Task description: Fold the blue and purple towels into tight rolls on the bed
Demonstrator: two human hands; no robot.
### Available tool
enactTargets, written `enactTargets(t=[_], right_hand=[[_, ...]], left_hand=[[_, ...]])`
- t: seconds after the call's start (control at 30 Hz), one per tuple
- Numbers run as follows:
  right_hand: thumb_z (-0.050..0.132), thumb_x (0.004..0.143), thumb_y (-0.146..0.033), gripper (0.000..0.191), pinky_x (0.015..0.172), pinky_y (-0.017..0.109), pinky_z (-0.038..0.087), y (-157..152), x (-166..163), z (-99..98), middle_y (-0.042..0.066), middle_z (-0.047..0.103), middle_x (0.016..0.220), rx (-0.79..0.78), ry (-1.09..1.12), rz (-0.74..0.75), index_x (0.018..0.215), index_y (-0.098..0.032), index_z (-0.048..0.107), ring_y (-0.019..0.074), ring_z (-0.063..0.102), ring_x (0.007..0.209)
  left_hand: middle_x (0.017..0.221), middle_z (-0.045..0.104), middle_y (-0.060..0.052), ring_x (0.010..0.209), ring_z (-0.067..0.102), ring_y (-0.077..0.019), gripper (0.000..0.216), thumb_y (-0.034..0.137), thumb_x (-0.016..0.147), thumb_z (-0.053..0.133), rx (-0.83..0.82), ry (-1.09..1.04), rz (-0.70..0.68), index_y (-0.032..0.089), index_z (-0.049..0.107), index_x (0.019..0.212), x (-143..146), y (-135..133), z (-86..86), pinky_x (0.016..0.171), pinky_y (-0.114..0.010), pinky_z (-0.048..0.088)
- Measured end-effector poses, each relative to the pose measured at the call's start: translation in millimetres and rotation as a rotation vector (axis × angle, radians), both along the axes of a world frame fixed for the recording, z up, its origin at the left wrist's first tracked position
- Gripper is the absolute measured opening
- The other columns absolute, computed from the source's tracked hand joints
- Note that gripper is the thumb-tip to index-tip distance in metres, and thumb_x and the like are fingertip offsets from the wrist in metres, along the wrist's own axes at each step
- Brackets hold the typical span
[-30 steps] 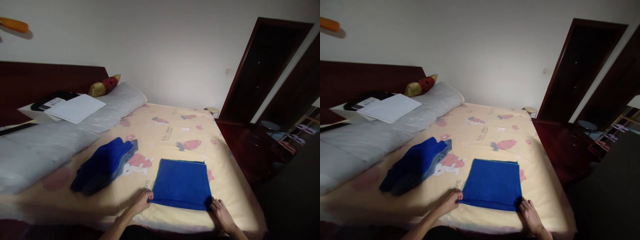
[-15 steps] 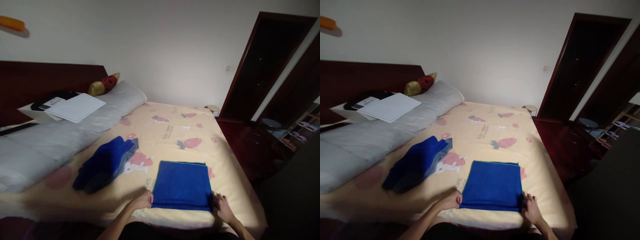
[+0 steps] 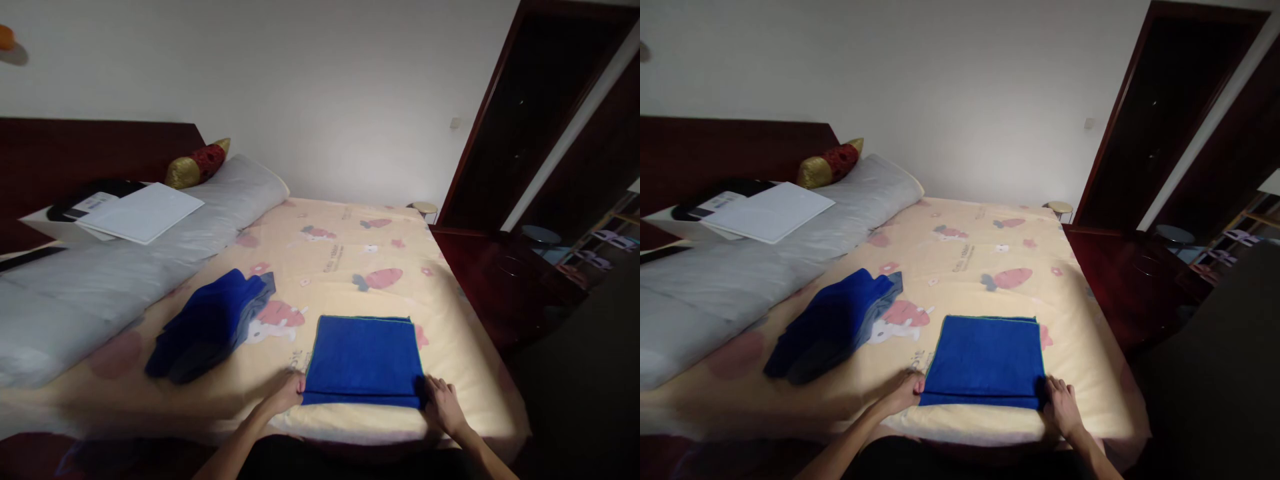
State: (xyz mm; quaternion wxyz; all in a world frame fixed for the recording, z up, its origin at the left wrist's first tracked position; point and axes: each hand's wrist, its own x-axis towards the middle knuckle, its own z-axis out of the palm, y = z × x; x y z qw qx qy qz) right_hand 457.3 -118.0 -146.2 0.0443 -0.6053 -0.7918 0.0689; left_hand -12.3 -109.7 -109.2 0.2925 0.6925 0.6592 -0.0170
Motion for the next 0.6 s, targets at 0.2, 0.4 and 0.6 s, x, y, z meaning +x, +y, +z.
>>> enactTargets(t=[0.2, 0.4, 0.6], right_hand=[[0.036, 0.073, 0.000, 0.049, 0.087, 0.034, 0.039, -5.9, -13.6, -6.4, 0.009, 0.066, 0.107, 0.055, -0.101, 0.057, 0.111, -0.019, 0.061, 0.0216, 0.060, 0.097], [0.046, 0.073, -0.008, 0.045, 0.085, 0.036, 0.040, -11.6, -31.0, -8.6, 0.010, 0.066, 0.106, 0.056, -0.117, 0.050, 0.115, -0.019, 0.060, 0.0249, 0.060, 0.094], [0.046, 0.087, -0.029, 0.022, 0.083, 0.041, 0.037, -15.2, -33.9, 1.5, 0.010, 0.063, 0.098, 0.116, -0.079, 0.130, 0.100, -0.020, 0.061, 0.0267, 0.057, 0.091]], left_hand=[[0.094, 0.063, -0.004, 0.096, 0.058, -0.0194, 0.030, 0.005, 0.064, 0.052, 0.076, 0.160, 0.001, 0.021, 0.057, 0.090, 17.4, -3.8, 5.3, 0.085, -0.029, 0.041], [0.100, 0.068, -0.016, 0.100, 0.063, -0.0292, 0.051, 0.016, 0.079, 0.046, 0.053, 0.266, 0.013, 0.016, 0.048, 0.129, 61.1, -18.4, 5.4, 0.089, -0.045, 0.043], [0.117, 0.066, -0.018, 0.110, 0.061, -0.0299, 0.053, 0.035, 0.087, 0.041, 0.053, 0.256, -0.027, 0.016, 0.044, 0.136, 80.9, -27.2, 9.2, 0.094, -0.047, 0.043]])
